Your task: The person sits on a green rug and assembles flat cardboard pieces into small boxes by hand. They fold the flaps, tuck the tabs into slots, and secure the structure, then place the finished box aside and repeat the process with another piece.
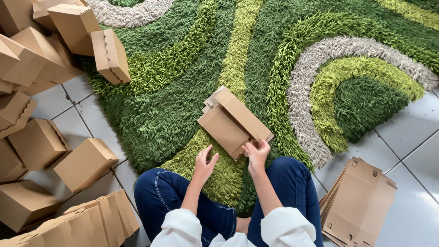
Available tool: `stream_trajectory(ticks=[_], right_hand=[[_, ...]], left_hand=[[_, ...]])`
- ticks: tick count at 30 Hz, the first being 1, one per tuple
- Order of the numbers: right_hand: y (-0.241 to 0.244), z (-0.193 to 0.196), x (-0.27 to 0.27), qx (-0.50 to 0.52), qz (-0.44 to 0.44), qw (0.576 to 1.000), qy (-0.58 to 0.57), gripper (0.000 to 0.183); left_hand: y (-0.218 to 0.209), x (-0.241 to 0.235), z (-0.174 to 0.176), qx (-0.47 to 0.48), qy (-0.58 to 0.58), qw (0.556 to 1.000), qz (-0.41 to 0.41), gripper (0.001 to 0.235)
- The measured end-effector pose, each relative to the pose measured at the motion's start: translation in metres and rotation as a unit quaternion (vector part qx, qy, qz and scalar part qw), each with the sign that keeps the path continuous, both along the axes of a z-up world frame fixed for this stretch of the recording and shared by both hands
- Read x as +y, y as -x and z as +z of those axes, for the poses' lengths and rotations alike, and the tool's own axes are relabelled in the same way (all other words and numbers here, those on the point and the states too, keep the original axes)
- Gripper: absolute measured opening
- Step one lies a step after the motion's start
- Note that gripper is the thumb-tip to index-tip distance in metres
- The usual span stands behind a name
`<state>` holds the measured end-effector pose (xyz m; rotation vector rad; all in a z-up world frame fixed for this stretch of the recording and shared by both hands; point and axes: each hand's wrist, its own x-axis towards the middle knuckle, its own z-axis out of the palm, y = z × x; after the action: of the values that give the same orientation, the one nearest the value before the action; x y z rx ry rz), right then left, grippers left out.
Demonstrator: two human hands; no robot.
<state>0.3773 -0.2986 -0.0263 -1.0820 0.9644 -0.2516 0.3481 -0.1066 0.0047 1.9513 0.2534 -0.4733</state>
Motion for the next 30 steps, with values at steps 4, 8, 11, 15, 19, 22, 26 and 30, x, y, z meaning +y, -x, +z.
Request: stream_trajectory(ticks=[4,8,11,15,19,22,26,30], right_hand=[[0.004,0.038,0.019,0.008,0.013,0.999,-0.035,0.073],[0.012,0.031,0.03,-0.052,0.109,0.992,-0.024,0.071],[0.019,0.043,0.044,-0.118,0.229,0.965,0.052,0.061],[0.025,0.04,0.05,-0.174,0.359,0.913,0.079,0.047],[0.012,0.067,0.039,-0.19,0.36,0.908,0.103,0.048],[0.0,0.046,0.023,-0.108,0.373,0.881,0.272,0.051],[-0.016,0.027,0.028,0.058,0.44,0.753,0.486,0.088],[-0.024,0.001,0.026,0.034,0.379,0.745,0.548,0.052]], left_hand=[[0.004,-0.006,0.004,-0.032,-0.03,0.999,-0.02,0.064],[0.004,-0.018,0.002,-0.17,-0.104,0.98,-0.002,0.083],[-0.004,-0.027,0.014,-0.206,-0.157,0.966,-0.005,0.096],[-0.021,-0.033,0.011,-0.211,-0.195,0.956,0.049,0.096],[-0.037,-0.024,0.01,-0.136,-0.128,0.976,0.113,0.071],[-0.038,-0.009,0.008,-0.057,0.027,0.965,0.255,0.053],[-0.032,0.015,-0.02,0.013,0.31,0.805,0.505,0.06],[-0.026,0.037,-0.051,0.056,0.477,0.688,0.544,0.041]])
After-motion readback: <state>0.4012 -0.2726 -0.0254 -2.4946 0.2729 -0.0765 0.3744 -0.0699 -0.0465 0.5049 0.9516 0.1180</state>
